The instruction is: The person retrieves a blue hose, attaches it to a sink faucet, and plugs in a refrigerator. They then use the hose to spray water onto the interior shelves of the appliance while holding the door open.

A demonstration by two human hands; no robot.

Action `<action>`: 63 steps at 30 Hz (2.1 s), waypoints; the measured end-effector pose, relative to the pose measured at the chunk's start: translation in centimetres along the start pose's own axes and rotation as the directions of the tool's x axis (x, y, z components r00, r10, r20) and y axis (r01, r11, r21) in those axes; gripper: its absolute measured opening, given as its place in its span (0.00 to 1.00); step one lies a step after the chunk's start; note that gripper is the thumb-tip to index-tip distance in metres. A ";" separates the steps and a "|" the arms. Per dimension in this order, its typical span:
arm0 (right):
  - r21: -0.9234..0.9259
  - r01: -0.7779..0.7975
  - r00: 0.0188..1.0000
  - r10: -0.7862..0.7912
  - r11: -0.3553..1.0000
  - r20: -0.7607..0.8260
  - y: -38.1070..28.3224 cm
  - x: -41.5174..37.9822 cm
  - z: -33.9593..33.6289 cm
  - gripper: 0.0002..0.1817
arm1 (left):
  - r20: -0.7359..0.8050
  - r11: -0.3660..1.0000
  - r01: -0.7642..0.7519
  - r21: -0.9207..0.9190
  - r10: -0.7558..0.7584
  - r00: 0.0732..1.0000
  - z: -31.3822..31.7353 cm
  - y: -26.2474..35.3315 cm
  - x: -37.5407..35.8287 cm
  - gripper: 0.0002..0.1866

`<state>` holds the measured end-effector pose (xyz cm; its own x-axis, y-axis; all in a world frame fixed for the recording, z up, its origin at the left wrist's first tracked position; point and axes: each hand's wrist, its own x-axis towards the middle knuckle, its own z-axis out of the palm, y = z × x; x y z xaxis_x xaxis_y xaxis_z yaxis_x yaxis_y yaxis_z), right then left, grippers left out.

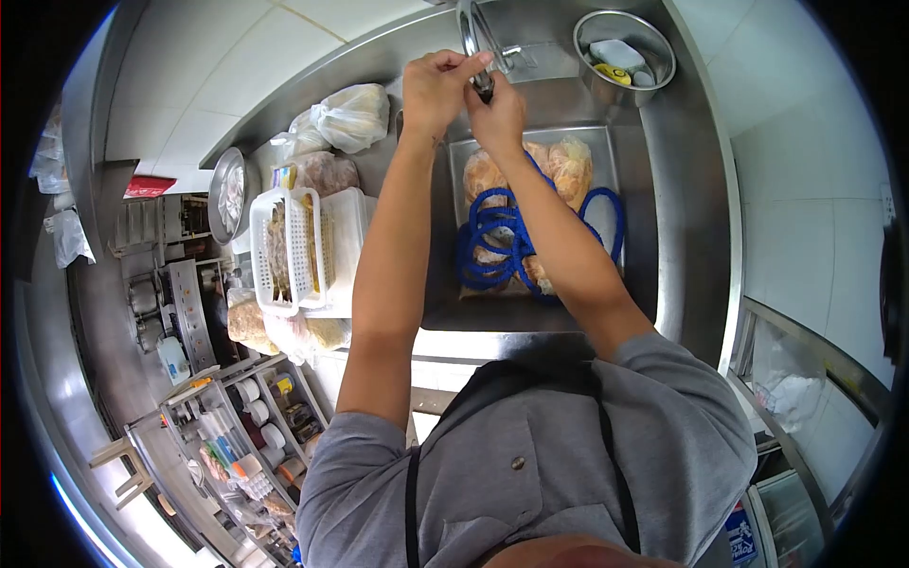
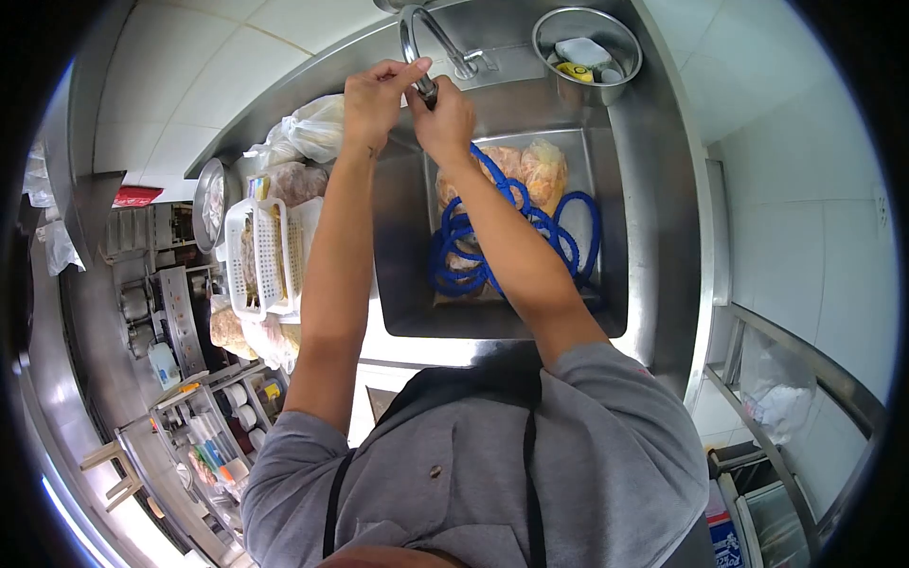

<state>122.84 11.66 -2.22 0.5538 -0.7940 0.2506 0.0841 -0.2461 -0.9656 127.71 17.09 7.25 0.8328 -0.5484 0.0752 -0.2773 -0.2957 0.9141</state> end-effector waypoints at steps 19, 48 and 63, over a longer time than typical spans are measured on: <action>-0.167 -0.006 1.000 0.007 0.986 0.002 -1.0 1.0 1.8 0.15 | -0.083 0.973 0.064 -0.223 -0.084 0.993 2.3 2.7 4.4 0.41; -0.790 -0.313 0.808 0.585 0.527 0.070 27.6 -6.1 -16.5 0.13 | -0.189 0.974 0.187 -0.129 -0.209 0.959 -3.2 -6.8 -9.3 0.18; -0.852 0.120 0.707 0.559 0.509 0.433 28.1 -13.5 -12.9 0.22 | -0.052 0.727 0.686 -0.019 -0.686 0.726 -3.8 -14.0 -32.1 0.16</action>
<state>107.00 8.31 -31.86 0.7974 -0.4584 -0.3925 -0.5970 -0.6941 -0.4022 106.68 41.78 -6.44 0.8196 -0.1544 -0.5518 0.3787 -0.5767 0.7239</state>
